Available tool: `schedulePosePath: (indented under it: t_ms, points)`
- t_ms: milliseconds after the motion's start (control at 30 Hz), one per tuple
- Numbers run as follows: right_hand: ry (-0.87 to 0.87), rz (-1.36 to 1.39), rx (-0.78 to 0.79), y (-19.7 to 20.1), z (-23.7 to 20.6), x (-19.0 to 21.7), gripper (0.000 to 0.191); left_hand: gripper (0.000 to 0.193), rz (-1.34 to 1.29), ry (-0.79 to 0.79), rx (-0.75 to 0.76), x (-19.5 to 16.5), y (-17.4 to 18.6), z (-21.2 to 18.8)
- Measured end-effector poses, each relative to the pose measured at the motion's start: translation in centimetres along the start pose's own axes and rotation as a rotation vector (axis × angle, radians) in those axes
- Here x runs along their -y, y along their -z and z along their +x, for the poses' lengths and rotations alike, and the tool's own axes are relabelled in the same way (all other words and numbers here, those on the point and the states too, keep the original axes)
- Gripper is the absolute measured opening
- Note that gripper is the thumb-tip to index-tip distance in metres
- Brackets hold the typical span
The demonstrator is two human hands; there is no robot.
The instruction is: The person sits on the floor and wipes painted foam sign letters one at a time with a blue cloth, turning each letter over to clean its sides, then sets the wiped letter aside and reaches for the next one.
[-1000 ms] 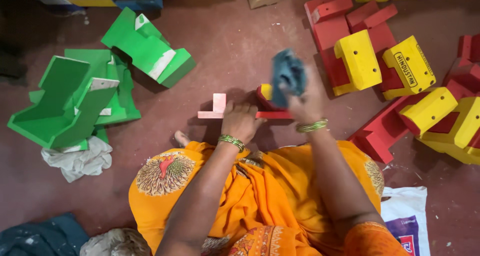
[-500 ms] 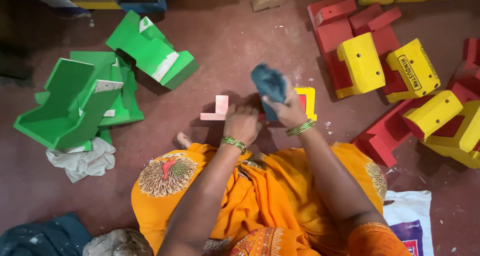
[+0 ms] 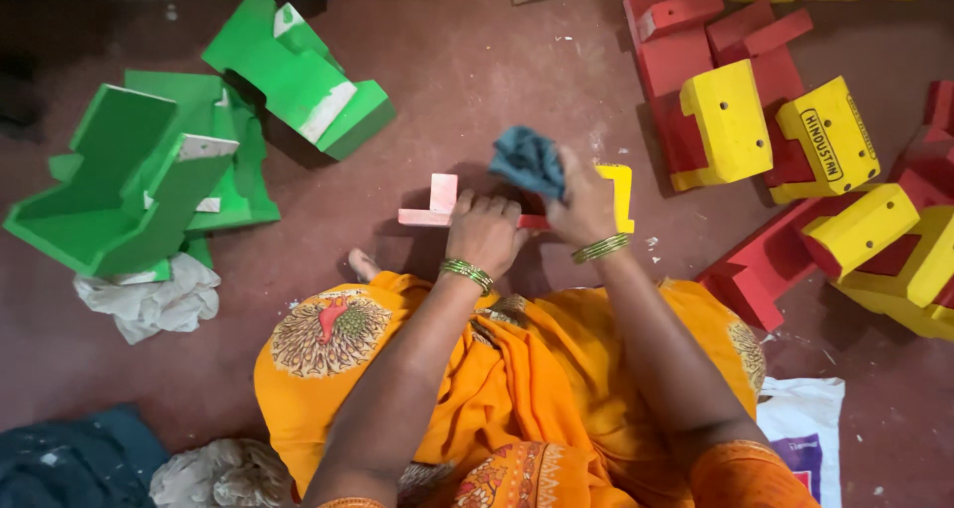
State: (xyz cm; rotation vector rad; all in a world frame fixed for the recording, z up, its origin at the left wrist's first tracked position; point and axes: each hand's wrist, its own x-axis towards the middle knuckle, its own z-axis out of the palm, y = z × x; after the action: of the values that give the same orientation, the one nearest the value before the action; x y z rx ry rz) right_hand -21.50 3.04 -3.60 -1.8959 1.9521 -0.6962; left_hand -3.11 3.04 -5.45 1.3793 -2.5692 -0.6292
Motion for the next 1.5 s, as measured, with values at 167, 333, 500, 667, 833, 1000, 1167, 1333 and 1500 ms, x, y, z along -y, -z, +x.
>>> schedulePosePath:
  t_ms: [167,333,500,667,833,1000,1167,1333,1500]
  points:
    - [-0.182,1.159,0.124,0.2,-0.8,0.9,0.053,0.036,0.035,-0.025,0.006,-0.1,0.6,0.1]
    - [-0.203,1.315,-0.055,2.9,-0.6,-0.4,0.041,0.028,-0.271,0.027,-0.15,0.2,2.6,-0.1]
    - [-0.194,1.4,-0.144,2.0,-0.3,-0.2,0.046,0.027,-0.788,0.235,-0.348,-0.9,3.8,0.1]
    - [-0.196,1.461,-0.153,0.5,-1.2,0.5,0.059,0.064,-1.503,0.173,-0.277,-2.5,3.1,0.6]
    - [0.061,0.745,-0.155,0.2,-1.9,0.4,0.053,0.064,-1.935,0.27,0.029,-2.6,4.4,0.8]
    - [-0.282,1.69,0.038,0.9,-2.0,0.4,0.051,0.056,-2.085,0.265,-0.038,-2.1,4.7,0.8]
    - [-0.3,1.918,0.219,2.7,-1.1,0.7,0.049,0.064,-1.821,0.172,-0.087,-2.2,2.4,0.8]
    - [-0.184,1.719,0.414,4.4,-0.3,2.8,0.055,0.053,-1.07,-0.082,-0.275,-0.5,2.6,0.8]
    - [-0.213,1.49,0.643,5.5,-0.9,4.0,0.067,0.033,-0.811,-0.195,-0.349,0.7,4.7,0.1]
